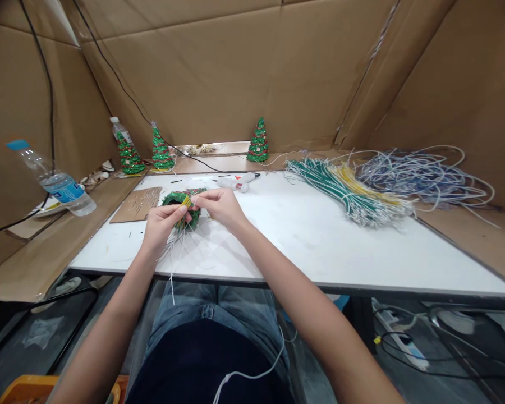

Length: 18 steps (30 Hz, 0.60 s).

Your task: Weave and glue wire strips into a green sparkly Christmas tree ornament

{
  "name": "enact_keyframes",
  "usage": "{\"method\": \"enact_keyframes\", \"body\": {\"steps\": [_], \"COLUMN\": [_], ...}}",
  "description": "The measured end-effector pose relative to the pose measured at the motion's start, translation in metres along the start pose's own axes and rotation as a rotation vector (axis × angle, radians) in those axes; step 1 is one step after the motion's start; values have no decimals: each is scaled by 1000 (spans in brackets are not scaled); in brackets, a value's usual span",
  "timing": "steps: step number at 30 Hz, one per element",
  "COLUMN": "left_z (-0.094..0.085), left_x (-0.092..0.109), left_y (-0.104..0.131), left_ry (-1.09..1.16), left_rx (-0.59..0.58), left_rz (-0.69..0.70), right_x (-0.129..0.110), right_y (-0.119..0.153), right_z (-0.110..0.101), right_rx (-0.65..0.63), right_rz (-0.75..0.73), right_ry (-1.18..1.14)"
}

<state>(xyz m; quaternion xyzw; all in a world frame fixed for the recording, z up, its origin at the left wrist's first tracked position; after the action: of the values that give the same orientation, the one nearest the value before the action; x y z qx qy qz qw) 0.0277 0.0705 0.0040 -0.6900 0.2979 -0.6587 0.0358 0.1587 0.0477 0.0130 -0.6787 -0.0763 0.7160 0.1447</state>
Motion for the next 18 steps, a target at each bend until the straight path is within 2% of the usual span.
{"method": "enact_keyframes", "body": {"steps": [11, 18], "left_z": [3, 1], "left_x": [3, 5], "left_y": [0, 0], "left_ry": [-5, -54], "left_rx": [-9, 25], "left_rz": [13, 25], "right_x": [-2, -2], "right_y": [0, 1], "right_z": [1, -1], "right_rx": [-9, 13], "right_rz": [-23, -4], "right_ry": [52, 104]}}
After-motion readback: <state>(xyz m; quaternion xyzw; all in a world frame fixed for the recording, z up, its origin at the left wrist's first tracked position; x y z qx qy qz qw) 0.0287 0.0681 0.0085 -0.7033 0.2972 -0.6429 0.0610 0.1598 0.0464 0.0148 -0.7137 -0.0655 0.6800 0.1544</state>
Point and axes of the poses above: each hand's wrist, its own y-axis away from the middle knuckle, its own z-axis out of the palm, x = y × z, the point moved 10 cm from there along -y, towards the middle knuckle, and after that the axes turned 1 degree about x, right-handed, at the moved point
